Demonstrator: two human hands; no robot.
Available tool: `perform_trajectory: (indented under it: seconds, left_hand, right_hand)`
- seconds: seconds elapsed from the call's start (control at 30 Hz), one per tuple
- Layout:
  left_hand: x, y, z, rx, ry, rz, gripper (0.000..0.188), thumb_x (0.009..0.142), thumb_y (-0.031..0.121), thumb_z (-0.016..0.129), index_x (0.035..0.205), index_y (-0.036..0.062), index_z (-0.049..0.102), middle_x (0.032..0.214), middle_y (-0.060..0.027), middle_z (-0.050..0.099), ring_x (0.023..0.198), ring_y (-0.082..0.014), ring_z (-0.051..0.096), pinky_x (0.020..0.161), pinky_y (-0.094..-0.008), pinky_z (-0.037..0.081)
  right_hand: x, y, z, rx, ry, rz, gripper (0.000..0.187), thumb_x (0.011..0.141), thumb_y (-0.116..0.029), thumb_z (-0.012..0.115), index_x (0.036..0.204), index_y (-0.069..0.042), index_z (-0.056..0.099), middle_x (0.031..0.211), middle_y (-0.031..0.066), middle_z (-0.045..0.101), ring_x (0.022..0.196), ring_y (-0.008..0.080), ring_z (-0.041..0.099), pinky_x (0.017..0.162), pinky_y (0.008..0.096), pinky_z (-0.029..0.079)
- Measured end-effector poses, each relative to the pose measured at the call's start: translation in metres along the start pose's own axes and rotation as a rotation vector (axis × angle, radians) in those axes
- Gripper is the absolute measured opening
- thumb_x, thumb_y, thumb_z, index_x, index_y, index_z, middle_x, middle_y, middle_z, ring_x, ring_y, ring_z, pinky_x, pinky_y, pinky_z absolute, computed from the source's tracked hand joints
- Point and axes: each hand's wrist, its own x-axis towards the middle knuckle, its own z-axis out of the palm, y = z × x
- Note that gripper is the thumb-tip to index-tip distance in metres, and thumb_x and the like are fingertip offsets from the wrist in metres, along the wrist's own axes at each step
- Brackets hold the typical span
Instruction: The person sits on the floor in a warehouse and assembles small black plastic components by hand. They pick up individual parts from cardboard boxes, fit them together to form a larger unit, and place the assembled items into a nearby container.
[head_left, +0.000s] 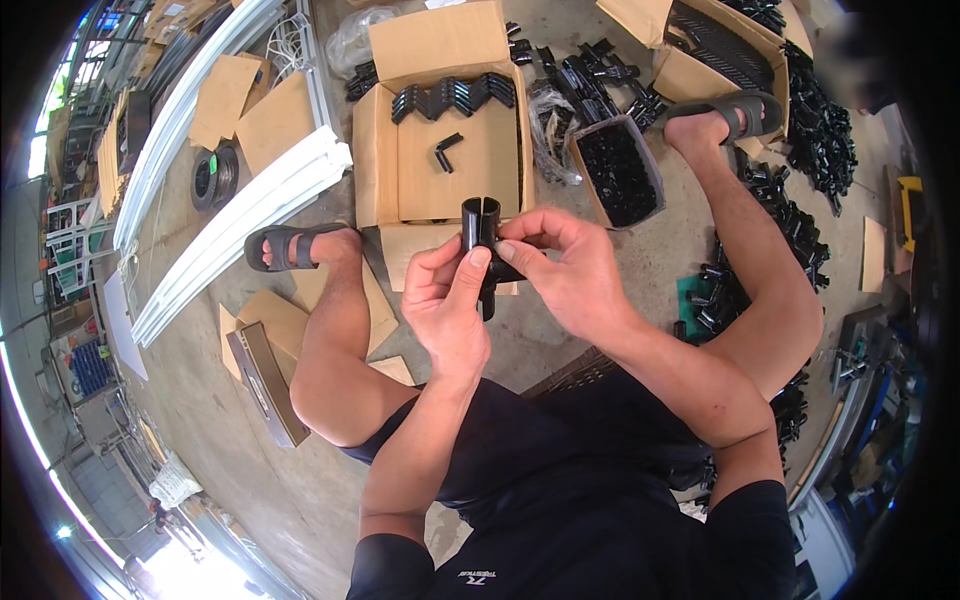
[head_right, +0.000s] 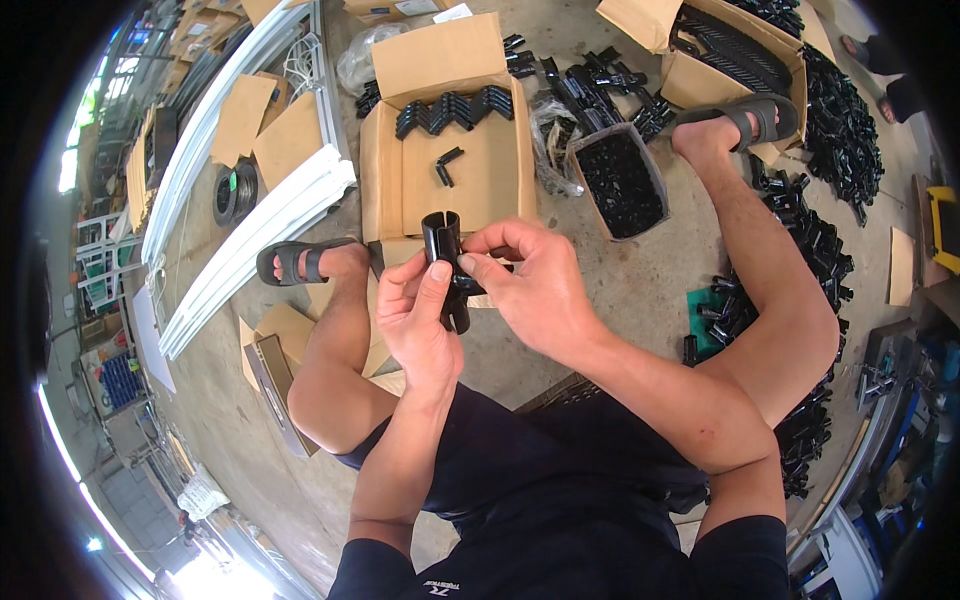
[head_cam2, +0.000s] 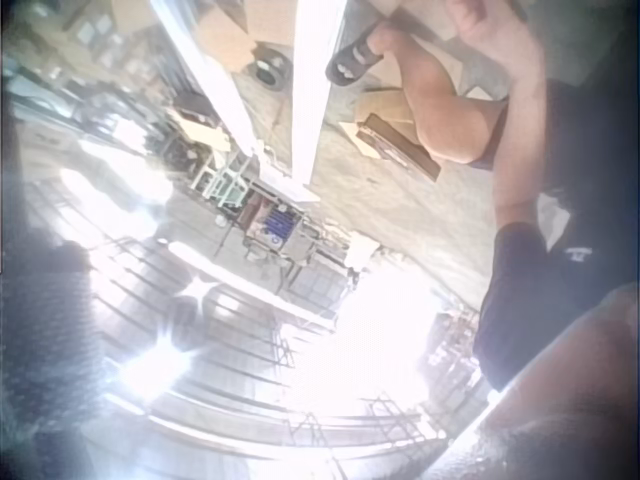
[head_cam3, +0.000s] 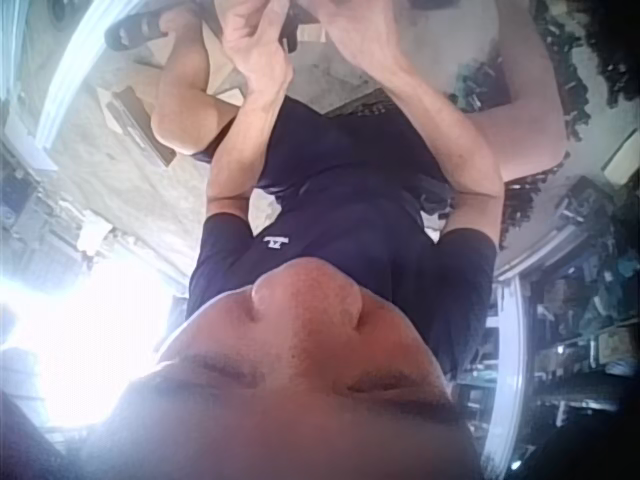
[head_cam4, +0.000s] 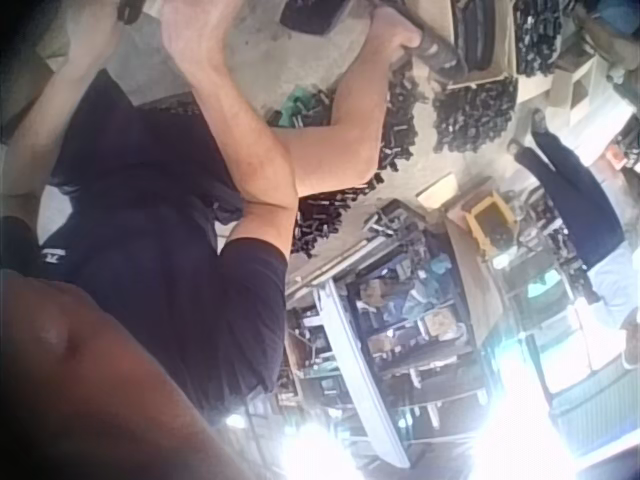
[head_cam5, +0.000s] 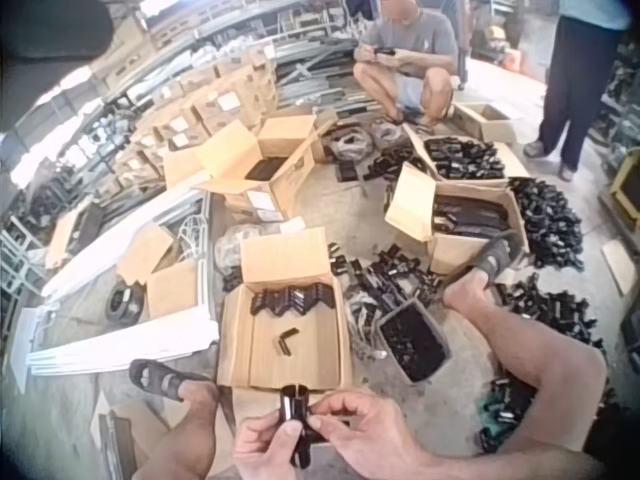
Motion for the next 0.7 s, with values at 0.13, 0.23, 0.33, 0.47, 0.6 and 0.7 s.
perform_trajectory:
  seconds: [0.13, 0.23, 0.33, 0.47, 0.6, 0.7]
  left_hand:
    - [-0.002, -0.001, 0.001, 0.017, 0.003, -0.006, 0.021, 0.096, -0.002, 0.071, 0.116, -0.0003, 0.065, 0.111, -0.0142, 0.075, 0.098, -0.0139, 0.07, 0.093, -0.0291, 0.054]
    - [-0.003, -0.002, 0.002, 0.007, -0.009, 0.006, 0.022, 0.096, -0.002, 0.071, 0.116, -0.0003, 0.065, 0.11, -0.014, 0.075, 0.098, -0.0142, 0.07, 0.093, -0.0295, 0.054]
    - [-0.003, -0.001, 0.003, 0.011, -0.016, 0.003, 0.022, 0.096, -0.002, 0.072, 0.116, -0.0003, 0.065, 0.11, -0.014, 0.075, 0.097, -0.0139, 0.07, 0.092, -0.0294, 0.054]
    - [-0.003, -0.002, 0.002, 0.022, -0.015, -0.005, 0.022, 0.095, -0.003, 0.072, 0.116, -0.0004, 0.065, 0.11, -0.0142, 0.076, 0.096, -0.0135, 0.071, 0.092, -0.0291, 0.055]
    - [-0.003, 0.0, 0.004, 0.015, -0.021, -0.011, 0.022, 0.095, -0.004, 0.071, 0.116, -0.0007, 0.065, 0.11, -0.0143, 0.076, 0.095, -0.0133, 0.071, 0.091, -0.0286, 0.055]
    - [-0.003, 0.0, 0.007, 0.017, -0.024, 0.0, 0.022, 0.095, -0.004, 0.071, 0.116, -0.001, 0.065, 0.109, -0.0144, 0.076, 0.095, -0.0134, 0.071, 0.09, -0.0283, 0.055]
  right_hand:
    - [-0.001, 0.004, -0.002, 0.134, -0.034, 0.088, 0.011, 0.094, 0.0, 0.072, 0.102, 0.006, 0.071, 0.091, 0.0061, 0.073, 0.081, 0.0088, 0.067, 0.07, 0.0259, 0.055]
    - [-0.002, 0.006, -0.004, 0.183, -0.033, 0.117, 0.01, 0.094, -0.001, 0.073, 0.101, 0.006, 0.071, 0.091, 0.0064, 0.073, 0.079, 0.0084, 0.066, 0.069, 0.0257, 0.054]
    - [-0.004, 0.009, -0.004, 0.094, 0.006, 0.073, 0.01, 0.093, -0.004, 0.074, 0.097, 0.004, 0.071, 0.089, 0.0073, 0.072, 0.08, 0.0125, 0.066, 0.071, 0.0293, 0.053]
    - [-0.005, 0.01, -0.007, -0.254, 0.036, -0.17, 0.012, 0.091, -0.009, 0.075, 0.092, 0.002, 0.072, 0.087, 0.0098, 0.071, 0.086, 0.0216, 0.065, 0.076, 0.0354, 0.051]
    - [-0.004, 0.004, -0.011, -0.312, -0.02, -0.274, 0.01, 0.089, -0.007, 0.076, 0.091, 0.002, 0.072, 0.091, 0.0107, 0.071, 0.09, 0.0249, 0.064, 0.078, 0.037, 0.05]
    - [-0.001, 0.002, -0.017, -0.348, -0.041, -0.299, 0.009, 0.089, -0.005, 0.076, 0.091, 0.003, 0.072, 0.093, 0.0098, 0.07, 0.091, 0.0237, 0.063, 0.077, 0.0369, 0.05]
